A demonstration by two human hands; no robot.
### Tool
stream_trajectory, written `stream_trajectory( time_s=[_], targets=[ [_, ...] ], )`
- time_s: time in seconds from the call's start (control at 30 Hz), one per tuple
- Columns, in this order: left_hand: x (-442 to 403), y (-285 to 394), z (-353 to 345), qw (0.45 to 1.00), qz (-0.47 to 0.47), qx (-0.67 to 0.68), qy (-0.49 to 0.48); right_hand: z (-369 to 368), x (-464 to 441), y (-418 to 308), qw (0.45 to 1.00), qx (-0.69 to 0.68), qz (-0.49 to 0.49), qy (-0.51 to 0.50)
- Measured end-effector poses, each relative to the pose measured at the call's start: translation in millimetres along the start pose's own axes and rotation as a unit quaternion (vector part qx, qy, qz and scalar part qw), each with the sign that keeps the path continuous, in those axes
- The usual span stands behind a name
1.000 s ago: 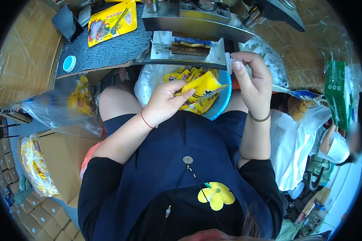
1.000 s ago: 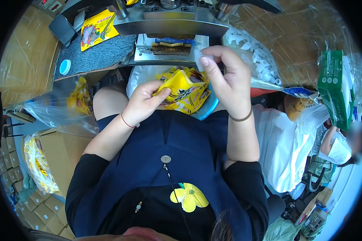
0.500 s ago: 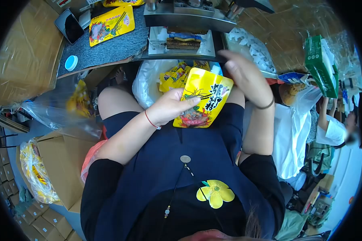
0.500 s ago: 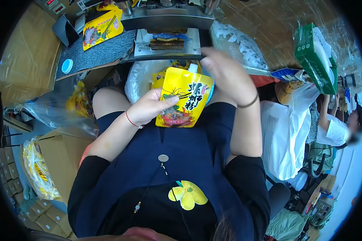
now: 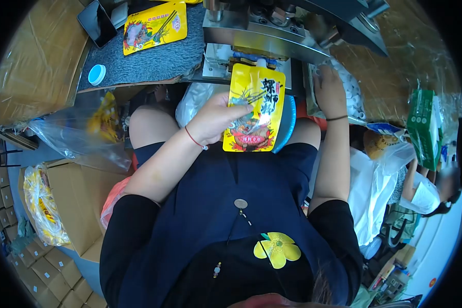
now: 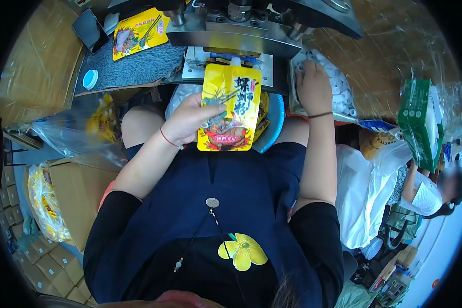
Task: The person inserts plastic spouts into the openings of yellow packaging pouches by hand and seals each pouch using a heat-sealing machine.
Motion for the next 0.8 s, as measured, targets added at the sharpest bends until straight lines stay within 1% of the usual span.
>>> stream_trajectory(
  time_s=[0.03, 0.13, 0.17, 0.27, 0.3, 0.33, 0.37, 0.4, 0.43, 0.47, 0.5, 0.53, 0.57, 0.67, 0.7, 0.8],
  targets=[
    [-6, 4, 3, 1.0, -0.004, 0.023, 0.002, 1, 3, -5, 0.999, -0.029, 0.006, 0.037],
    [-15, 19, 7, 0.999, 0.009, 0.028, 0.012, 9, 4, -17, 0.999, -0.012, -0.002, 0.049],
    [-18, 18, 11, 1.0, 0.017, 0.021, 0.001, 10, 4, -19, 0.999, -0.019, -0.009, 0.046],
    [-21, 13, 13, 1.0, -0.008, 0.017, 0.014, 12, 4, -23, 0.997, -0.045, -0.035, 0.043],
    [-22, 17, 10, 0.996, -0.079, -0.026, 0.026, 12, 4, -24, 0.996, -0.057, -0.046, 0.048],
    [-21, 25, 26, 0.969, -0.123, -0.162, 0.138, 11, 3, -25, 0.995, -0.068, -0.056, 0.054],
    [-19, 41, 47, 0.91, -0.164, -0.292, 0.245, 10, 2, -25, 0.995, -0.064, -0.054, 0.061],
    [-17, 70, 54, 0.917, -0.234, -0.211, 0.242, 10, 2, -23, 0.995, -0.059, -0.052, 0.068],
    [-22, 100, 78, 0.838, -0.301, -0.34, 0.303, 10, 3, -22, 0.994, -0.054, -0.051, 0.075],
    [-27, 133, 96, 0.583, -0.398, -0.592, 0.389, 10, 3, -22, 0.995, -0.053, -0.052, 0.065],
    [-33, 160, 104, 0.497, -0.392, -0.66, 0.403, 10, 3, -23, 0.996, -0.052, -0.051, 0.053],
    [-48, 180, 133, 0.431, -0.425, -0.707, 0.367, 11, 3, -23, 0.997, -0.05, -0.049, 0.042],
    [-56, 195, 143, 0.421, -0.252, -0.77, 0.407, 12, 3, -23, 0.997, -0.046, -0.05, 0.024],
    [-71, 204, 202, 0.263, -0.106, -0.886, 0.368, 16, 7, -23, 0.998, -0.049, -0.046, -0.01],
    [-69, 201, 206, 0.305, -0.051, -0.878, 0.365, 19, 10, -23, 0.997, -0.061, -0.04, -0.012],
    [-37, 161, 166, 0.282, -0.041, -0.885, 0.367, 25, 14, -22, 0.995, -0.088, -0.032, -0.022]
  ],
)
Point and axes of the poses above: each hand's wrist, its own x-axis away from the middle knuckle, its own z-axis out of the back of the hand, y = z × x, the point moved 2 cm from there along -x, towards the middle knuckle, and after that the axes turned 2 degrees about -y, right-handed, at the moved point
